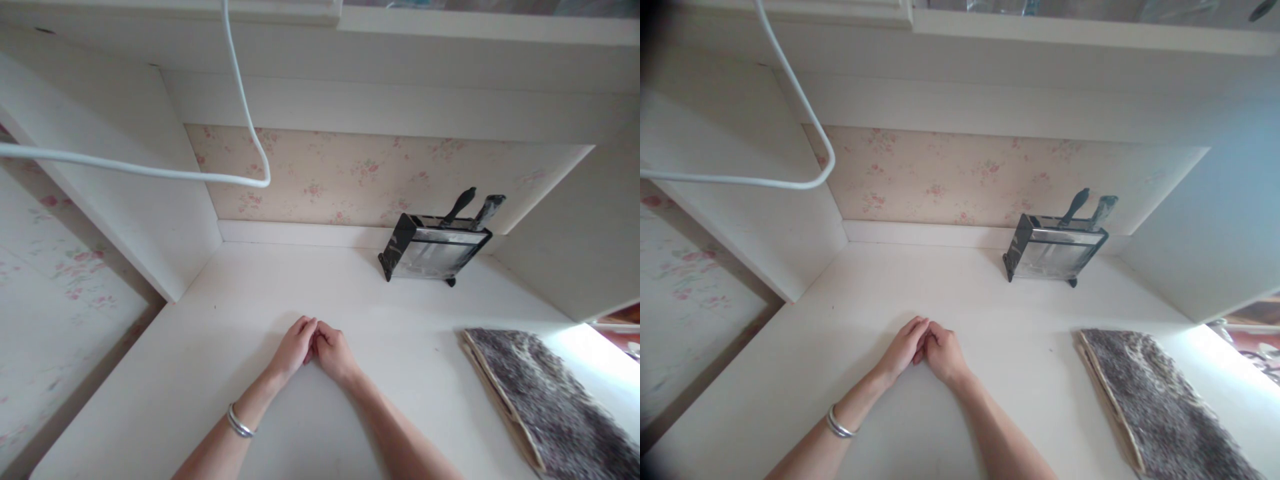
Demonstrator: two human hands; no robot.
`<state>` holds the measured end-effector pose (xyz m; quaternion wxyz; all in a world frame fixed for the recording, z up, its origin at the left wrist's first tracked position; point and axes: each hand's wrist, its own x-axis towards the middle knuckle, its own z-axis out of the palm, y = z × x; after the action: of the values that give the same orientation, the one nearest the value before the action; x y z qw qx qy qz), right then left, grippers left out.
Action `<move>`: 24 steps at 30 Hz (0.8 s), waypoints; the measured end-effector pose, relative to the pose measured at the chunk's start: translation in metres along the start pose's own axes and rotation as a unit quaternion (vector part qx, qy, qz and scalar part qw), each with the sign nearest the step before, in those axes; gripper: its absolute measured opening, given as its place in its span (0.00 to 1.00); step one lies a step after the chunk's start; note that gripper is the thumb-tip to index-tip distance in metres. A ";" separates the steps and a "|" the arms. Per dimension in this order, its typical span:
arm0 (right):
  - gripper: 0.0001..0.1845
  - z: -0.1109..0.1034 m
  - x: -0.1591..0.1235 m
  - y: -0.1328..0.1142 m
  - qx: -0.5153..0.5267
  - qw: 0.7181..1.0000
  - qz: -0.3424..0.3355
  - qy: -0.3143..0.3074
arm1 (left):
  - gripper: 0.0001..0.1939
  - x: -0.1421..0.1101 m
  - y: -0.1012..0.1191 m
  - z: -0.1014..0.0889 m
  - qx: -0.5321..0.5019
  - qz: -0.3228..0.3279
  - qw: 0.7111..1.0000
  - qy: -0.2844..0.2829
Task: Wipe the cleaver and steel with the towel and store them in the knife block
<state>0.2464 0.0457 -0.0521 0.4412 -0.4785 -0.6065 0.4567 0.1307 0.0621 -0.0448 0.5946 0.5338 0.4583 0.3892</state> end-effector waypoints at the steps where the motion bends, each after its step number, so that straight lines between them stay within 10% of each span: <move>1: 0.14 0.000 0.000 0.000 -0.001 1.000 0.001 0.001 | 0.21 0.000 0.000 0.000 0.000 0.001 1.000 -0.001; 24: 0.14 0.000 -0.001 -0.001 -0.004 1.000 0.004 0.001 | 0.21 -0.001 0.003 0.000 -0.005 -0.003 1.000 -0.004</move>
<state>0.2463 0.0448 -0.0515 0.4378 -0.4837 -0.6058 0.4554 0.1307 0.0609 -0.0419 0.6005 0.5308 0.4555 0.3876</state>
